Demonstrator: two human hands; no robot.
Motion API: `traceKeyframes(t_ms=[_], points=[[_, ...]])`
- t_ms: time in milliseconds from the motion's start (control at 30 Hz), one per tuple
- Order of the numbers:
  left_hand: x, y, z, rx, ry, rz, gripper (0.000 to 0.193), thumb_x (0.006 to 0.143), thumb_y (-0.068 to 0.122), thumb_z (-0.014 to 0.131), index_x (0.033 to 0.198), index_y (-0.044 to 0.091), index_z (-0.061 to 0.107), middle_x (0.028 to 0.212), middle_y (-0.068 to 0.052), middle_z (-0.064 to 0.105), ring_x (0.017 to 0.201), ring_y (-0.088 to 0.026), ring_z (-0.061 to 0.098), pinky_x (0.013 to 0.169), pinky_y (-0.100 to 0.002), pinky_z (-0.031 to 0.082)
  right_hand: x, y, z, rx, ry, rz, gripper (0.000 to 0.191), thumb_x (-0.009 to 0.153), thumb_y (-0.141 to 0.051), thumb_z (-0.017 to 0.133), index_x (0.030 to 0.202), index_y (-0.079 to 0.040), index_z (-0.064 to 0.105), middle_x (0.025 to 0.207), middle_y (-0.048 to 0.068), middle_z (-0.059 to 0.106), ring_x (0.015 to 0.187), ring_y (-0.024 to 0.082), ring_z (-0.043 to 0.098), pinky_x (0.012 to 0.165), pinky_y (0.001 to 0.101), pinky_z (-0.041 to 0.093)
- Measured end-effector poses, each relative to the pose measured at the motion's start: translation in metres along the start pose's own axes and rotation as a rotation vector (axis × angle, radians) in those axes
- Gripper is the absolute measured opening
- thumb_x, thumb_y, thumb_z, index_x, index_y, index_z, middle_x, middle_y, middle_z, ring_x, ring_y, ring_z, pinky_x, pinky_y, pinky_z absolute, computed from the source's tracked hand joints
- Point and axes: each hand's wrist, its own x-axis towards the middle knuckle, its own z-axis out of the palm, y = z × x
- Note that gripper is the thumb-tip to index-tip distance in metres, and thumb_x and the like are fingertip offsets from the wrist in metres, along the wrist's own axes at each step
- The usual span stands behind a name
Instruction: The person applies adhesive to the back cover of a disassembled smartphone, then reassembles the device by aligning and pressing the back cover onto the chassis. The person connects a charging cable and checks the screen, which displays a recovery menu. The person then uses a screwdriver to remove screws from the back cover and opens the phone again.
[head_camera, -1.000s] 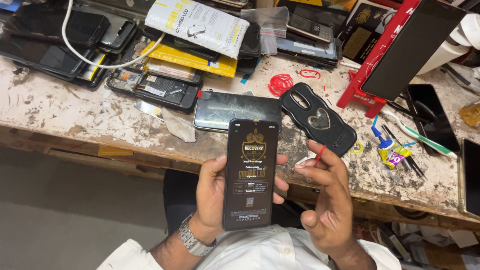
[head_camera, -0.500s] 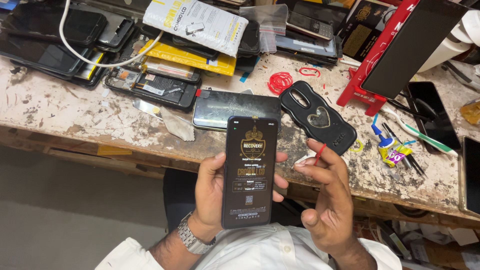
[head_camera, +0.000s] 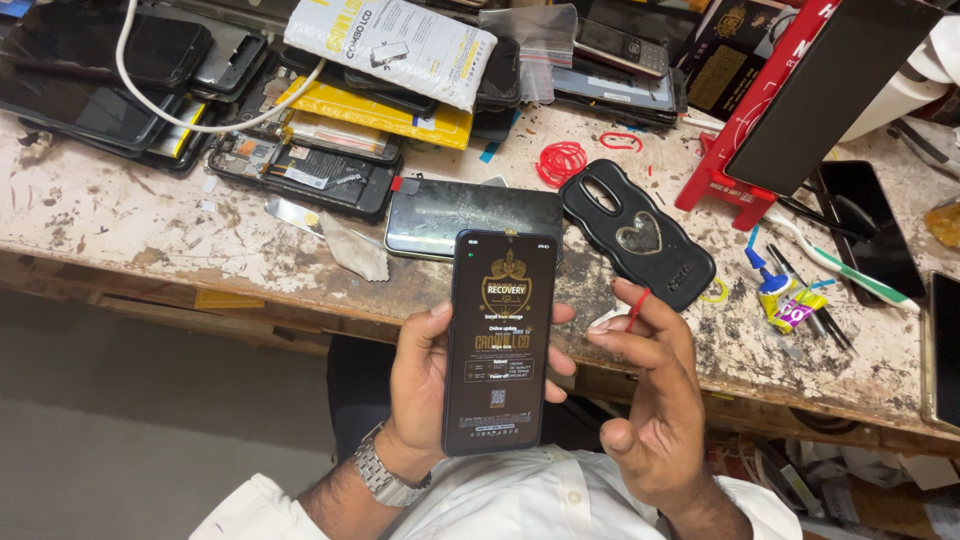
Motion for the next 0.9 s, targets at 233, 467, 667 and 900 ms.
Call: traceKeyframes(t_ms=[233, 467, 667, 900], points=[[-0.0007, -0.0005, -0.0008, -0.014, 0.004, 0.003, 0.075, 0.107, 0.046, 0.025, 0.156, -0.008, 0.039, 0.147, -0.034, 0.053, 0.108, -0.038, 0.069, 0.090, -0.046, 0.062, -0.0008, 0.0020, 0.0020, 0.015, -0.001, 0.002, 0.073, 0.100, -0.069, 0.058, 0.134, -0.005, 0.060, 0.160, 0.021, 0.037, 0.136, 0.022, 0.045, 0.123, 0.0426, 0.036], [-0.0006, -0.0014, -0.0025, 0.009, 0.022, 0.005, 0.075, 0.106, 0.046, 0.026, 0.155, -0.009, 0.039, 0.146, -0.034, 0.053, 0.109, -0.038, 0.069, 0.090, -0.048, 0.062, -0.0022, 0.0040, 0.0020, 0.022, 0.002, 0.001, 0.073, 0.100, -0.069, 0.059, 0.134, -0.005, 0.060, 0.160, 0.021, 0.037, 0.136, 0.022, 0.045, 0.123, 0.0425, 0.035], [-0.0001, -0.0016, -0.0036, 0.003, 0.012, 0.005, 0.075, 0.106, 0.047, 0.027, 0.156, -0.009, 0.039, 0.147, -0.034, 0.053, 0.109, -0.038, 0.069, 0.090, -0.048, 0.062, -0.0022, 0.0055, 0.0013, 0.020, 0.004, -0.005, 0.072, 0.100, -0.069, 0.059, 0.134, -0.005, 0.060, 0.161, 0.021, 0.038, 0.136, 0.022, 0.045, 0.123, 0.0424, 0.035], [0.0000, -0.0018, -0.0036, 0.007, 0.020, 0.014, 0.076, 0.105, 0.047, 0.027, 0.156, -0.009, 0.039, 0.146, -0.034, 0.053, 0.109, -0.038, 0.068, 0.090, -0.049, 0.062, -0.0023, 0.0055, 0.0017, 0.023, 0.000, -0.003, 0.073, 0.100, -0.069, 0.059, 0.134, -0.005, 0.060, 0.161, 0.021, 0.037, 0.135, 0.022, 0.045, 0.123, 0.0427, 0.036]])
